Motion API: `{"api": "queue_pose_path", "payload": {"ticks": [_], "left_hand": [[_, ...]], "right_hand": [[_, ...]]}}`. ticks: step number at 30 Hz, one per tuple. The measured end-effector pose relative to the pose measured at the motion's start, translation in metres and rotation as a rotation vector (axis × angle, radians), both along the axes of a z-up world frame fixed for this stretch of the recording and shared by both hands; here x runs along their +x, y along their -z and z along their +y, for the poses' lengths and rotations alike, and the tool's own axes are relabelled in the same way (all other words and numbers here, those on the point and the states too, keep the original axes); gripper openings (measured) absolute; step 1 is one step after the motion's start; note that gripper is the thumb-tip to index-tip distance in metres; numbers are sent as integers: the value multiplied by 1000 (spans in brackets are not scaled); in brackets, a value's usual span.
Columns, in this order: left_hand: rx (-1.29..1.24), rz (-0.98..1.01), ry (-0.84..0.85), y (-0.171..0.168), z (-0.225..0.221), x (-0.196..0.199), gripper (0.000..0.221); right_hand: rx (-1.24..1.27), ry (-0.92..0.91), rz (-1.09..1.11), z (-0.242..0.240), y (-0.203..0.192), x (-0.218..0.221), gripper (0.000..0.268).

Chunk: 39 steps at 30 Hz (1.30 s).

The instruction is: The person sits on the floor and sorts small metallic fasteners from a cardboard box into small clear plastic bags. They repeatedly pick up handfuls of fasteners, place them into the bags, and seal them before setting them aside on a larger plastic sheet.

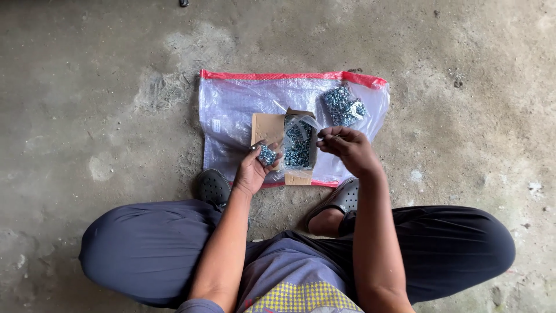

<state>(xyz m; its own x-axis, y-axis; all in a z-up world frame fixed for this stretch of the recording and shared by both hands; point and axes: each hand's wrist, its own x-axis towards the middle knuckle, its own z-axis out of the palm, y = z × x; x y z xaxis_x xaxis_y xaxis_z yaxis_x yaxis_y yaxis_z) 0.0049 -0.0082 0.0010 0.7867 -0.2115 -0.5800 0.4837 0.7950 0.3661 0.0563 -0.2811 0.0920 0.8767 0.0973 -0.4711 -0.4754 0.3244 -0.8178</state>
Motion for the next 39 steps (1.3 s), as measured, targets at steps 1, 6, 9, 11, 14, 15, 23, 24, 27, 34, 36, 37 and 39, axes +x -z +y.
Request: {"api": "queue_pose_path", "payload": {"ticks": [1,6,9,11,14,15,23,24,27,34,36,37,39], "left_hand": [[-2,0,-7,-4,-1,2,33],[19,-51,88,-2,-9,2,26],[17,-64,115,-9,-13,2,24],[13,-82,115,-18,-15,2,23],[8,-82,136,-18,-13,2,22],[4,-68,154,-16,-12,3,22],[-81,-43,97,6,-18,7,28],[-102,-41,82,6,-18,7,29],[-105,-39,88,10,-19,9,30],[-157,-23,49,9,-20,10,31],[-163,-21,43,9,-20,10,31],[-164,-20,41,6,-20,10,31],[-161,-14,52,2,-21,11,32]], "right_hand": [[-2,-7,0,8,-23,5,23],[-698,-494,-84,32,-53,33,21],[-1159,-748,-253,37,-4,45,20],[-1175,-800,-278,49,-10,45,18],[-1186,-842,-333,63,-26,38,17],[-1185,-834,-364,65,-34,35,18],[-1290,-765,-429,72,-45,30,24],[-1291,-747,-445,73,-50,29,24],[-1284,-790,-404,77,-62,29,29],[-1260,-788,-418,84,-78,26,30],[-1251,-788,-414,87,-84,24,33],[-1251,-791,-415,88,-87,23,33],[-1186,-762,-390,90,-93,21,35]]}}
